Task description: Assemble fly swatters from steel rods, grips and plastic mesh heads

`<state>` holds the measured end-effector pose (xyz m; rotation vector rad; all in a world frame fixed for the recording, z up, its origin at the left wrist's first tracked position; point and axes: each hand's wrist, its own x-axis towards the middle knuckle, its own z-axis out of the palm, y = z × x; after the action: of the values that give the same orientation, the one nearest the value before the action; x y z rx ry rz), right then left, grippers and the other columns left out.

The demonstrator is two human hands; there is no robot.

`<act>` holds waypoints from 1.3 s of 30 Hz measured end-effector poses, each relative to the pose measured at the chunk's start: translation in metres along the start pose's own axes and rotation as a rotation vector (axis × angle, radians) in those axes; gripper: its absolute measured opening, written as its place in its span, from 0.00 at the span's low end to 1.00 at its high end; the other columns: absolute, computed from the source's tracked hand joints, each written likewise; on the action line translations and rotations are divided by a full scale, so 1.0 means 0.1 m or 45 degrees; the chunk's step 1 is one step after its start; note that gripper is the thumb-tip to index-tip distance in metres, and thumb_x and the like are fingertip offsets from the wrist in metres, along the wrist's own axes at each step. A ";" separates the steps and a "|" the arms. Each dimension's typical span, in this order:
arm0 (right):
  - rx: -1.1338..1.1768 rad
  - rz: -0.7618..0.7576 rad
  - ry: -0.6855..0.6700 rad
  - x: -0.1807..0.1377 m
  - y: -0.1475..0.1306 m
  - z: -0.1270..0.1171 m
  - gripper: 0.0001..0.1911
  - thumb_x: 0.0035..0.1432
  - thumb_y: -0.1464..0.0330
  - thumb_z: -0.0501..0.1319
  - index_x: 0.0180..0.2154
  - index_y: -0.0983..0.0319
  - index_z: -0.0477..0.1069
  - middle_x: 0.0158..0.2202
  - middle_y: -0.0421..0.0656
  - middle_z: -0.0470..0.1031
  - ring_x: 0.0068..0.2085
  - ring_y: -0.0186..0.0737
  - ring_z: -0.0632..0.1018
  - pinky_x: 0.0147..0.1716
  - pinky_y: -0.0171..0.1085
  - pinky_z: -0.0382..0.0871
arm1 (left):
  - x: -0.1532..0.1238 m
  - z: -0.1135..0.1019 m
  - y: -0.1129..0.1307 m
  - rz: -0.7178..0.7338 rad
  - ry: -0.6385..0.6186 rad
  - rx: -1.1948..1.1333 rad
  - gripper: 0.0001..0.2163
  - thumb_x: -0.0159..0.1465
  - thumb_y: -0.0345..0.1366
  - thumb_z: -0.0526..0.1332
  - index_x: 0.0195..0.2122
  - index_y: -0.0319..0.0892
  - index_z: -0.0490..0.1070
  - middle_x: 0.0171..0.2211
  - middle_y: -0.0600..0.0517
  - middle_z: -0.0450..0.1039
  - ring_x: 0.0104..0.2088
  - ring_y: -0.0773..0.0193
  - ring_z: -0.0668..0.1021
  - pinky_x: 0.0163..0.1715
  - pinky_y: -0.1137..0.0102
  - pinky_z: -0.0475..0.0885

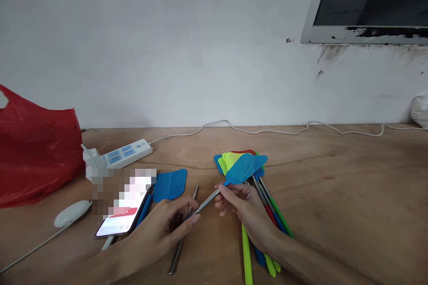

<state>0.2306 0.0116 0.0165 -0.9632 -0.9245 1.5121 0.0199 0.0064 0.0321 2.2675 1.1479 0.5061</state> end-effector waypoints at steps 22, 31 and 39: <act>0.097 -0.222 0.329 0.05 -0.09 -0.20 0.20 0.31 0.60 0.81 0.24 0.60 0.77 0.23 0.38 0.72 0.26 0.34 0.70 0.26 0.35 0.69 | -0.19 -0.12 -0.05 0.209 0.144 0.623 0.09 0.74 0.37 0.49 0.38 0.44 0.66 0.28 0.53 0.77 0.26 0.57 0.80 0.22 0.69 0.63; 0.015 -0.094 0.233 -0.07 -0.01 -0.25 0.15 0.41 0.56 0.78 0.27 0.58 0.81 0.26 0.41 0.76 0.28 0.38 0.74 0.26 0.36 0.70 | -0.23 -0.04 -0.08 0.286 0.158 0.509 0.12 0.75 0.38 0.47 0.37 0.44 0.66 0.28 0.53 0.75 0.25 0.61 0.78 0.23 0.70 0.63; -0.058 -0.027 0.058 -0.20 0.03 0.00 0.20 0.42 0.53 0.76 0.31 0.60 0.81 0.26 0.42 0.77 0.28 0.38 0.76 0.25 0.35 0.71 | -0.16 0.01 -0.01 0.284 0.167 0.412 0.09 0.74 0.38 0.51 0.38 0.44 0.67 0.26 0.54 0.76 0.24 0.62 0.77 0.23 0.72 0.62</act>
<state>0.2320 -0.0088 0.0154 -1.0133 -0.9371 1.4517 0.0107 -0.0063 0.0299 2.6970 1.1114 0.5986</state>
